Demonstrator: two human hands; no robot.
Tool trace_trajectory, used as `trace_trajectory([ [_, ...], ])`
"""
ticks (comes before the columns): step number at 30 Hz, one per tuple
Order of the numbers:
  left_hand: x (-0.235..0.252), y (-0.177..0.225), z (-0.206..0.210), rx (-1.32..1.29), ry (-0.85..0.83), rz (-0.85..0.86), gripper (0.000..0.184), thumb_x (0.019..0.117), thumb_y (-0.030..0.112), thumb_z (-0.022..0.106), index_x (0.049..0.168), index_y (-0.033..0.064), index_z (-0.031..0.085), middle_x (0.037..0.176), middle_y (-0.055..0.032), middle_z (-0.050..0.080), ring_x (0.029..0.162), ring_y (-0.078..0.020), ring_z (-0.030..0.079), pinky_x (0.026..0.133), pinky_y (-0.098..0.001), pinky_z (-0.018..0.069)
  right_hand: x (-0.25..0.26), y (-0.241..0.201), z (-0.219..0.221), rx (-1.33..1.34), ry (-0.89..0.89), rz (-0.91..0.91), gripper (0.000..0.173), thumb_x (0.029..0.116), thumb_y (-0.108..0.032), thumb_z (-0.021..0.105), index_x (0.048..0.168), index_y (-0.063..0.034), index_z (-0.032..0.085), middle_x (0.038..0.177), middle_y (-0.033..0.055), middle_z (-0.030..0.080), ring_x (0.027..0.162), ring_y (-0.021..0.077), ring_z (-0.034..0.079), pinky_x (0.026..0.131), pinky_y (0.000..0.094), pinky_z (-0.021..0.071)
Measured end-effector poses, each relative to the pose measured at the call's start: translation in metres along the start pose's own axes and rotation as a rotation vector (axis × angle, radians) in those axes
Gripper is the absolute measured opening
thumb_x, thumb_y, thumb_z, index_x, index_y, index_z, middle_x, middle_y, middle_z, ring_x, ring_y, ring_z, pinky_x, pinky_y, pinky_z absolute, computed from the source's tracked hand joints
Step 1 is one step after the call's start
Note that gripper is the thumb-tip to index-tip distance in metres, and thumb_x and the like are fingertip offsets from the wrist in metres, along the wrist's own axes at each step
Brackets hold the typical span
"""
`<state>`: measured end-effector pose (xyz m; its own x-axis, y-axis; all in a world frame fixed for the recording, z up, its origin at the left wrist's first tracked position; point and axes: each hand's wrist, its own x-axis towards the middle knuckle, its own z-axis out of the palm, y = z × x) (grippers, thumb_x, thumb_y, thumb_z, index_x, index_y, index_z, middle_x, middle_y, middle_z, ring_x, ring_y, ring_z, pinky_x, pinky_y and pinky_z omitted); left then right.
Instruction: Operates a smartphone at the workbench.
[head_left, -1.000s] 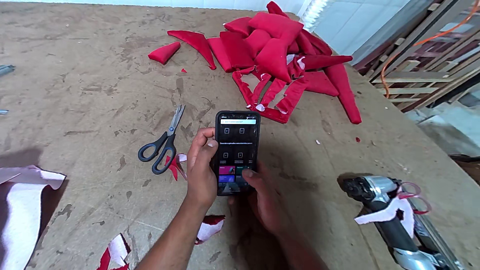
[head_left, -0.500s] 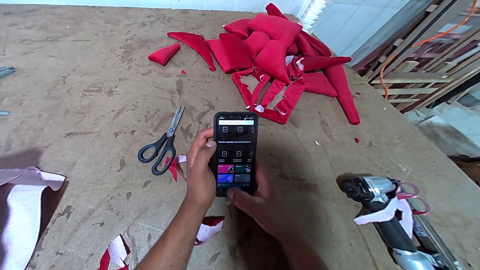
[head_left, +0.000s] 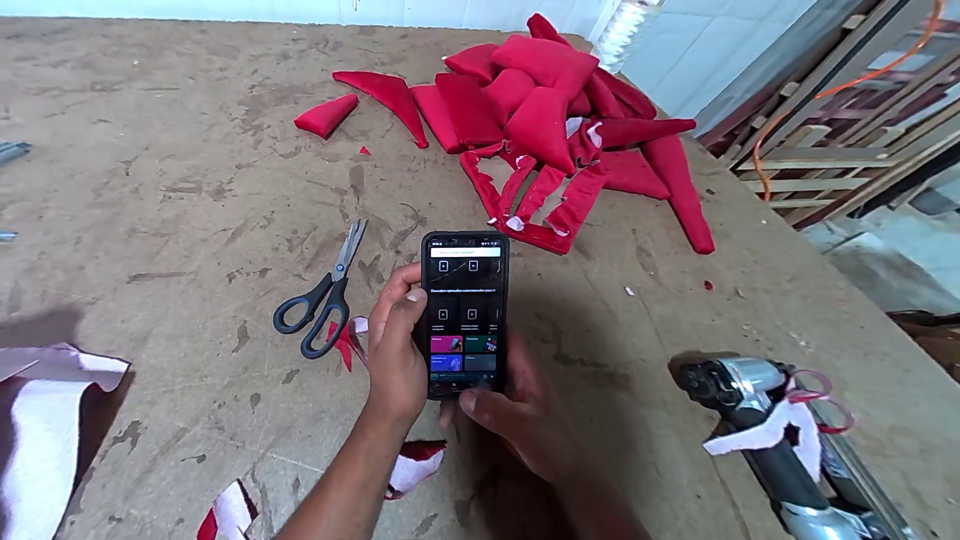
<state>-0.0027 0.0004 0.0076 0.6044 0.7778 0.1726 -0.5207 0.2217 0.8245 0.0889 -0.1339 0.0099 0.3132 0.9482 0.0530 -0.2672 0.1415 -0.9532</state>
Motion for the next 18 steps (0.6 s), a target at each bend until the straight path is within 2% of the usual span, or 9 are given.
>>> trace_trajectory([
  [3,-0.0004,0.0007,0.0006,-0.002,0.002,0.005,0.040,0.1066,0.029,0.033,0.129,0.0128,0.062,0.111,-0.0112,0.069,0.097,-0.0190,0.070,0.081,-0.0380,0.0610,0.0003,-0.0002,0.0023,0.037,0.008,-0.018,0.066,0.0911,-0.008,0.069,0.146,-0.0060,0.034,0.121,0.0210,0.064,0.092,0.0344,0.072,0.076,0.0474,0.0653],
  [11,-0.0002,-0.0003,-0.0006,-0.012,-0.009,0.039,0.039,0.1064,0.027,0.034,0.128,0.0105,0.062,0.110,-0.0124,0.068,0.096,-0.0190,0.070,0.080,-0.0377,0.0610,0.0005,-0.0027,0.0062,-0.029,0.058,0.016,0.063,0.0890,-0.007,0.072,0.142,-0.0055,0.039,0.113,0.0178,0.069,0.083,0.0305,0.073,0.071,0.0433,0.0659],
  [14,-0.0004,-0.0005,-0.0002,-0.007,-0.020,0.039,0.038,0.1063,0.027,0.035,0.128,0.0097,0.061,0.110,-0.0132,0.068,0.095,-0.0198,0.070,0.079,-0.0381,0.0611,0.0018,-0.0012,0.0075,-0.005,0.120,0.000,0.053,0.0967,-0.014,0.067,0.142,-0.0066,0.042,0.111,0.0170,0.069,0.080,0.0287,0.074,0.066,0.0419,0.0660],
  [18,-0.0011,-0.0032,0.0004,0.008,-0.054,0.049,0.037,0.1067,0.029,0.038,0.127,0.0085,0.062,0.109,-0.0140,0.068,0.095,-0.0213,0.070,0.080,-0.0398,0.0609,0.0047,0.0026,0.0043,0.053,0.214,-0.009,0.040,0.1069,-0.034,0.053,0.138,-0.0089,0.052,0.106,0.0205,0.069,0.076,0.0291,0.073,0.058,0.0412,0.0644],
])
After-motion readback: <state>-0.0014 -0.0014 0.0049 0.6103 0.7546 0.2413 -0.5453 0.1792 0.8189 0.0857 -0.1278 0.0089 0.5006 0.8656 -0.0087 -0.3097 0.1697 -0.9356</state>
